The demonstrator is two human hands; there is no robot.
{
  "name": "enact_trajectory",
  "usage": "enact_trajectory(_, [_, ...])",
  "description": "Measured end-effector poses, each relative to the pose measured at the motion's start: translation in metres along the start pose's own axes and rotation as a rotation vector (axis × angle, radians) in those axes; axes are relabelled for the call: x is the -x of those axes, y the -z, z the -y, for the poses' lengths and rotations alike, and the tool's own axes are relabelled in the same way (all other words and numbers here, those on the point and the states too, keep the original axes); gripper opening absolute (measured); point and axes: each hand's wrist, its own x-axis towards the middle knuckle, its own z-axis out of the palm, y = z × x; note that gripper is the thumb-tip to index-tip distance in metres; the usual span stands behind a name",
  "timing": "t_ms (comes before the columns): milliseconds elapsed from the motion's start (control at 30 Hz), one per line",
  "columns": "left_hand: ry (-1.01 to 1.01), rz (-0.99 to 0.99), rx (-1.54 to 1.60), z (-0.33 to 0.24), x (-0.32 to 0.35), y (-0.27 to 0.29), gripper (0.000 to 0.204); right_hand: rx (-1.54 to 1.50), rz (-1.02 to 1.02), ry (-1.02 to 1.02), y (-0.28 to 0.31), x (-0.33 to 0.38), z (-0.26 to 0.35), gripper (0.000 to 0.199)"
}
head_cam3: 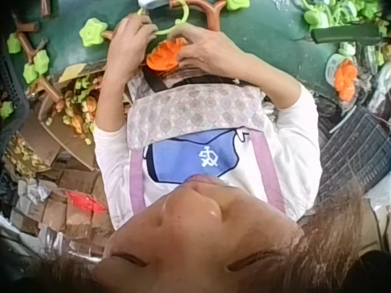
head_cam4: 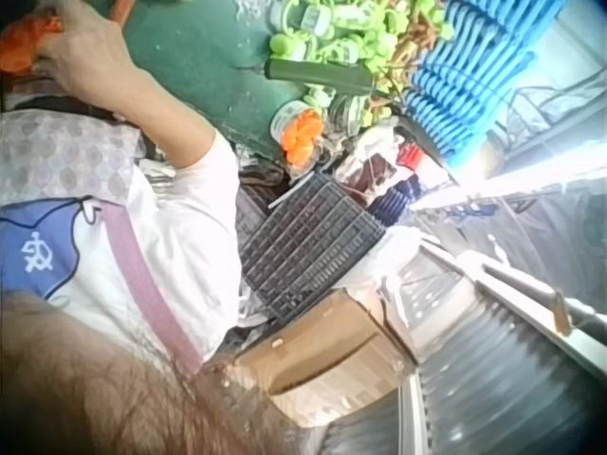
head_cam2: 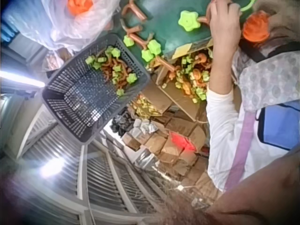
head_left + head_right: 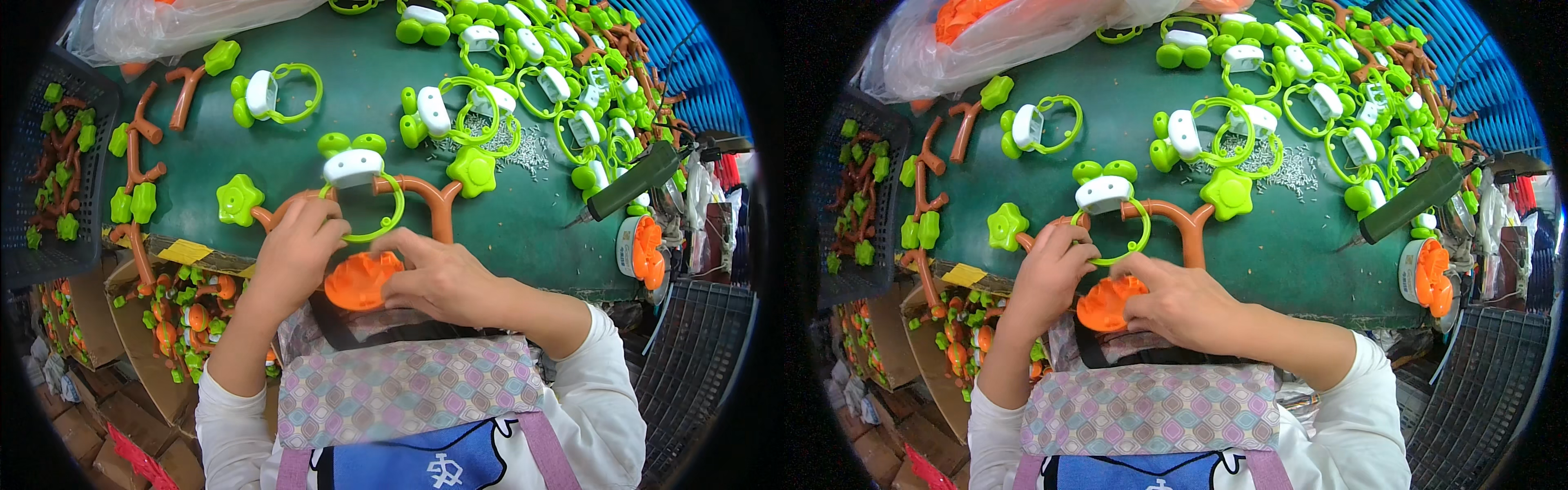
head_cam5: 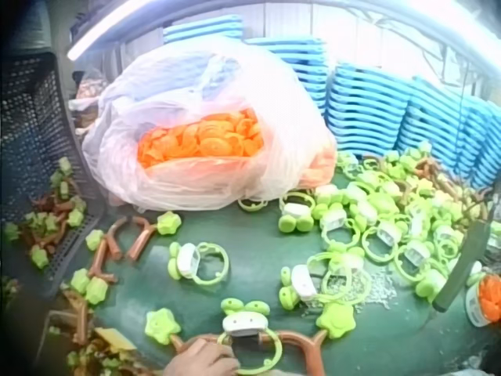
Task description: The person assembles small plastic toys by inserting orange and green parts into a white base, then uses a power drill to fasten screws. The person repeats this process for multiple toy units on a green workbench.
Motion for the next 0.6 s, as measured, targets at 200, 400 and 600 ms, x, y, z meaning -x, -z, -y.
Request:
enact_trajectory(200, [0.232, -0.267, 0.154, -0.024, 0.008, 0.006, 0.020, 0.428, -0.191, 0.067, -0.019, -0.017, -0.024, 0.016])
enact_trajectory(400, [1.010, -0.005, 1.587, -0.053, 0.030, -0.013, 0.051, 0.492, -0.268, 0.230, -0.029, -0.019, -0.015, 0.020])
enact_trajectory(600, [0.869, -0.324, 1.945, -0.042, 0.022, -0.034, 0.050, 0.423, -0.545, 0.374, 0.002, -0.018, -0.020, 0.041])
